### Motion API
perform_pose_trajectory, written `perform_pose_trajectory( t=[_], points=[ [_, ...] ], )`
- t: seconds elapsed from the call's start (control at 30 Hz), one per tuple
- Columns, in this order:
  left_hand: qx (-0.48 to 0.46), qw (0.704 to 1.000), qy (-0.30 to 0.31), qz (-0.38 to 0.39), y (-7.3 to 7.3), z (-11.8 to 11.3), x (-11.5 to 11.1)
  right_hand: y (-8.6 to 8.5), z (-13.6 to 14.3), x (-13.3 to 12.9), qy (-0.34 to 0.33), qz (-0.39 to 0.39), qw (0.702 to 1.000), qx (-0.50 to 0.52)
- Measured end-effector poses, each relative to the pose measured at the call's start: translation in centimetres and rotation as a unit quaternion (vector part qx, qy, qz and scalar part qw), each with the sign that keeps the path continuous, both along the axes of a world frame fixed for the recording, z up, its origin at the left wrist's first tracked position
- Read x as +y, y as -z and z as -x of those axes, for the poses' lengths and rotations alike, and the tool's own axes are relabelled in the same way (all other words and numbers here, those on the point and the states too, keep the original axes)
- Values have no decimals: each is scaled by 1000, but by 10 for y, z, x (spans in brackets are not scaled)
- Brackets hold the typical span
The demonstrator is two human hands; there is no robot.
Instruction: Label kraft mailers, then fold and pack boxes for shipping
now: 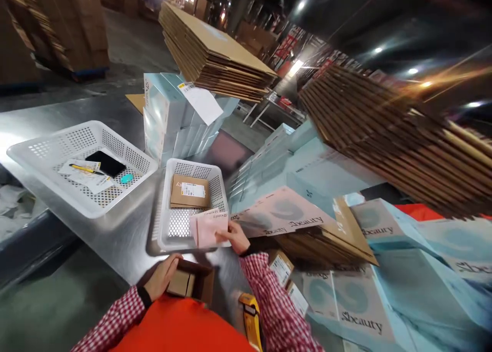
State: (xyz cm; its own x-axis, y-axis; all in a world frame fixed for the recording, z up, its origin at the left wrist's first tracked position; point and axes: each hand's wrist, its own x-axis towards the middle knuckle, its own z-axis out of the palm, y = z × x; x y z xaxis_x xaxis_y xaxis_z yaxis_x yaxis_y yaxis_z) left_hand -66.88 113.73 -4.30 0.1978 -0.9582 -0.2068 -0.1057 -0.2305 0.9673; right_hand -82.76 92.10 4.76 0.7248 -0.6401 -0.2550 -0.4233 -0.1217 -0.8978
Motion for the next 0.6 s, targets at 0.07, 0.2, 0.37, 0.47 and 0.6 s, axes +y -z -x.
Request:
perform_pose_trajectory(
  t=[0.07, 0.2, 0.37, 0.47, 0.6],
  points=[
    [12, 1000, 14, 15, 4, 0, 0, -8, 17, 32, -44, 9, 999, 20],
    [39, 998, 46, 33, 12, -3, 0, -9, 33, 85, -81, 79, 990, 79],
    [46, 998, 50, 14, 14, -5, 1, 2, 39, 93, -46, 78, 993, 72],
    [46, 998, 43, -5, 12, -4, 1, 4, 37, 95, -87, 122, 983, 110],
    [46, 997, 53, -19, 9, -6, 1, 3, 26, 114, -143, 193, 951, 197]
  ],
)
